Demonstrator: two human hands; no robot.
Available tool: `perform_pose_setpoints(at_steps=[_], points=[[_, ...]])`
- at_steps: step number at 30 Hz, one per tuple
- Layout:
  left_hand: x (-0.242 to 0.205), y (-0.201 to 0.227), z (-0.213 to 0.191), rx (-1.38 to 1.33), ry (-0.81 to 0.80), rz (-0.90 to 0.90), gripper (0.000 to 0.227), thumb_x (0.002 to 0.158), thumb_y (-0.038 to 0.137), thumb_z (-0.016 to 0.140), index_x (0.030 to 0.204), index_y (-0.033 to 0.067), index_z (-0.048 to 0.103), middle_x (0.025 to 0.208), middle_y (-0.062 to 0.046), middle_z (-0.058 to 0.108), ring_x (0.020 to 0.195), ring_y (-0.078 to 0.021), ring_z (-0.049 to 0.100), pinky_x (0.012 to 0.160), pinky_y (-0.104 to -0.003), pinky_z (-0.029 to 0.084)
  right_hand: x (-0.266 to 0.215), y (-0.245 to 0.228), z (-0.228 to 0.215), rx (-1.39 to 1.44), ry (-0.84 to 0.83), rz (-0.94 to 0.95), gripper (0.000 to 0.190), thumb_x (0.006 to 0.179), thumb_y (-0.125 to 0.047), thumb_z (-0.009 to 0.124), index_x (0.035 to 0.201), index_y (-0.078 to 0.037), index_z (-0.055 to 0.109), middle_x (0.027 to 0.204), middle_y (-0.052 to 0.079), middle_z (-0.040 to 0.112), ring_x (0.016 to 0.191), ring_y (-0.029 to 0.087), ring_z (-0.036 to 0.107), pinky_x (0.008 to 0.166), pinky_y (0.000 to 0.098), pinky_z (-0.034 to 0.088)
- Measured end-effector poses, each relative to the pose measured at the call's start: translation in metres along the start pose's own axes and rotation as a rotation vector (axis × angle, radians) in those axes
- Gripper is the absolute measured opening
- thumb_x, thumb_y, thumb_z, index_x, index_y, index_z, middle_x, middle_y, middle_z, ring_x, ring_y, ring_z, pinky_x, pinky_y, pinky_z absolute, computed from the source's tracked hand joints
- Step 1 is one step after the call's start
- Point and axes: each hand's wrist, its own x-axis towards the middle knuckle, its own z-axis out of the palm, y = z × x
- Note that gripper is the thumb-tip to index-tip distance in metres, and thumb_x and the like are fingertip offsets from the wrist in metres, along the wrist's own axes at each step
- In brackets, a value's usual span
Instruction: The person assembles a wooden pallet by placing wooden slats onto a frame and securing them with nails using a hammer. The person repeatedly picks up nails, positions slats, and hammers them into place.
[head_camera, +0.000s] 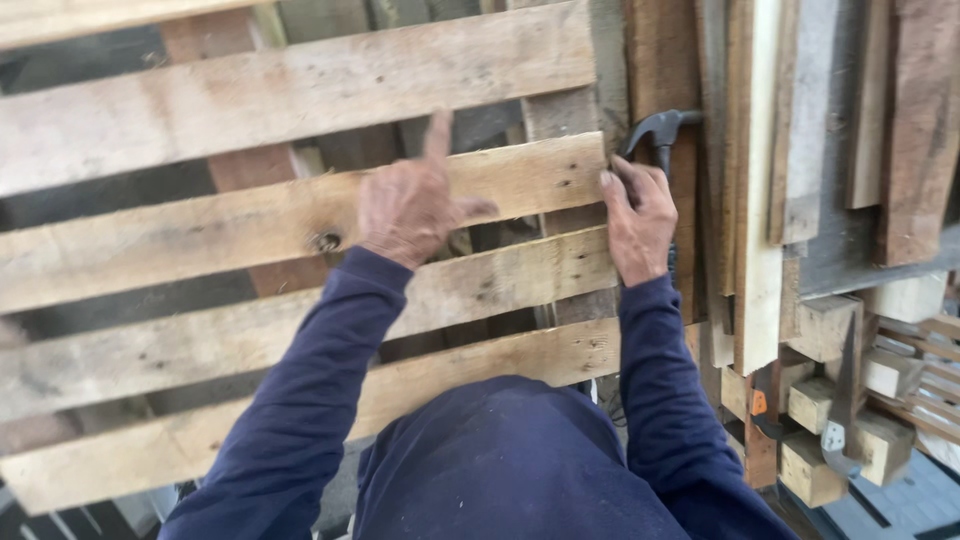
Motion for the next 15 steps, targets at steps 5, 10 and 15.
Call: perform_pose_setpoints(at_steps=[5, 10, 15], points=[[0.059, -0.013, -0.026, 0.217, 0.187, 0.038, 0.123, 0.071, 0.073, 0.081, 0.156, -0.0004, 0.031, 0.047, 0.001, 0.041, 0.037, -0.0117, 0.038, 0.036, -0.031, 0.033, 0.071, -0.013, 0.023, -0.053, 0.064, -0.115, 0.028, 0.104, -0.023, 0.07, 0.124, -0.003, 0.073, 0.114, 0.008, 0.068, 0.103, 0.018, 0.069, 0.089, 0.0284, 0.057], [0.093, -0.029, -0.029, 0.235, 0.085, 0.057, 0.127, 0.063, 0.073, 0.083, 0.154, -0.0022, 0.034, 0.052, 0.001, 0.04, 0.043, -0.0113, 0.039, 0.038, -0.03, 0.035, 0.11, -0.015, 0.052, -0.1, 0.092, -0.095, 0.027, 0.096, -0.025, 0.078, 0.111, -0.002, 0.078, 0.102, 0.01, 0.074, 0.094, 0.017, 0.071, 0.084, 0.0306, 0.055], [0.1, -0.037, -0.015, 0.196, 0.108, 0.083, 0.118, 0.072, 0.07, 0.082, 0.153, -0.0033, 0.038, 0.054, 0.003, 0.038, 0.042, -0.0106, 0.038, 0.035, -0.027, 0.033, 0.109, -0.01, 0.056, 0.066, 0.066, 0.074, 0.025, 0.093, -0.023, 0.079, 0.108, -0.002, 0.076, 0.1, 0.004, 0.075, 0.091, 0.012, 0.069, 0.083, 0.0269, 0.057]])
